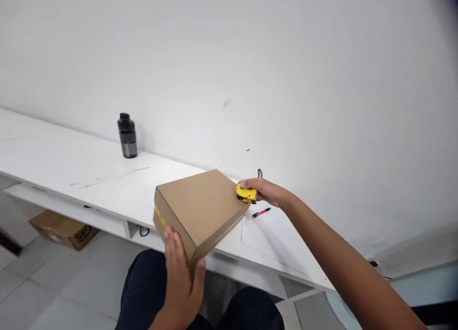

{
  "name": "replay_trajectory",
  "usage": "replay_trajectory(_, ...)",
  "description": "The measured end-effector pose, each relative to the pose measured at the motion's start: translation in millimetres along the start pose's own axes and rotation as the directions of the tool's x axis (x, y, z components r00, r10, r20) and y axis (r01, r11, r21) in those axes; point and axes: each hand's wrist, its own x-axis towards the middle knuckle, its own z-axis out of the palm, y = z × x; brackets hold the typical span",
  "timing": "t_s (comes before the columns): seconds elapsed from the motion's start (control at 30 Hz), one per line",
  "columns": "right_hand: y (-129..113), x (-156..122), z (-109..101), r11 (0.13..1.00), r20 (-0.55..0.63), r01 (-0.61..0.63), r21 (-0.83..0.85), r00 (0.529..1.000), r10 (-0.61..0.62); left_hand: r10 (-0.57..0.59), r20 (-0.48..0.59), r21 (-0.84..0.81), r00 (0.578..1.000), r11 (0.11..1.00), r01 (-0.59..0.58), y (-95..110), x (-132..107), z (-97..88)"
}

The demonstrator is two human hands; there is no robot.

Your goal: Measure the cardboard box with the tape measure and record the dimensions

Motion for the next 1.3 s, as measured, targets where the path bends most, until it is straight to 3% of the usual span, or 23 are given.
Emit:
replay_trajectory(0.13,-2.4,0.8,23.9,0.996,-0.150,0.085,-0.002,0.985,-0.084,-0.028,0.138,0.059,0.990,0.998,0.020,22.5,-27.1,15.9)
replay_trajectory(0.2,-4.1,-8.2,41.8,0.989,-0.242,0.149,-0.009,0.959,-0.147,0.031,0.241,0.053,0.970,0.998,-0.045,36.1,-34.7,10.7)
replay_trajectory(0.27,-4.1,-23.8,61.8,0.977,-0.292,0.212,0.004,0.935,-0.201,0.130,0.273,0.021,0.953,0.990,-0.141,44.8,-32.4,-2.9)
replay_trajectory(0.33,-1.5,-44.8,81.8,0.969,-0.298,0.241,0.060,0.930,-0.213,0.226,0.183,-0.003,0.957,0.973,-0.230,45.0,-16.3,-20.2)
replay_trajectory(0.43,5.1,-80.9,107.7,0.958,-0.241,0.224,0.178,0.954,-0.178,0.334,0.001,-0.006,0.943,0.943,-0.334,32.8,28.8,-43.5)
replay_trajectory(0.5,8.6,-103.3,120.8,0.948,-0.198,0.198,0.250,0.969,-0.150,0.439,0.031,0.010,0.898,0.898,-0.440,24.3,60.8,-56.3)
replay_trajectory(0.63,10.3,-130.4,136.6,0.907,-0.182,0.210,0.364,0.971,-0.152,0.692,0.076,0.009,0.718,0.719,-0.695,19.7,98.6,-76.0)
replay_trajectory(0.7,10.4,-133.8,140.0,0.894,-0.216,0.251,0.371,0.960,-0.180,0.724,0.067,0.000,0.686,0.688,-0.726,17.4,106.9,-80.0)
replay_trajectory(0.8,12.7,-130.3,138.9,0.905,-0.355,0.321,0.280,0.910,-0.213,0.690,0.054,0.009,0.722,0.723,-0.691,0.9,123.2,-76.4)
replay_trajectory(0.93,21.6,-122.2,127.9,0.918,-0.538,0.391,0.071,0.790,-0.295,0.529,0.054,0.135,0.847,0.837,-0.531,-45.1,159.8,-65.9)
replay_trajectory(1.03,33.8,-122.1,119.3,0.918,-0.575,0.396,-0.020,0.747,-0.334,0.412,0.113,0.157,0.904,0.891,-0.425,-79.7,181.7,-65.9)
replay_trajectory(1.17,55.4,-130.8,116.8,0.926,-0.594,0.365,-0.099,0.724,-0.350,0.389,0.189,0.136,0.902,0.899,-0.416,-104.7,188.0,-71.3)
replay_trajectory(1.3,68.6,-139.0,123.1,0.926,-0.597,0.334,-0.178,0.711,-0.371,0.405,0.253,0.098,0.879,0.893,-0.440,-108.0,184.1,-71.2)
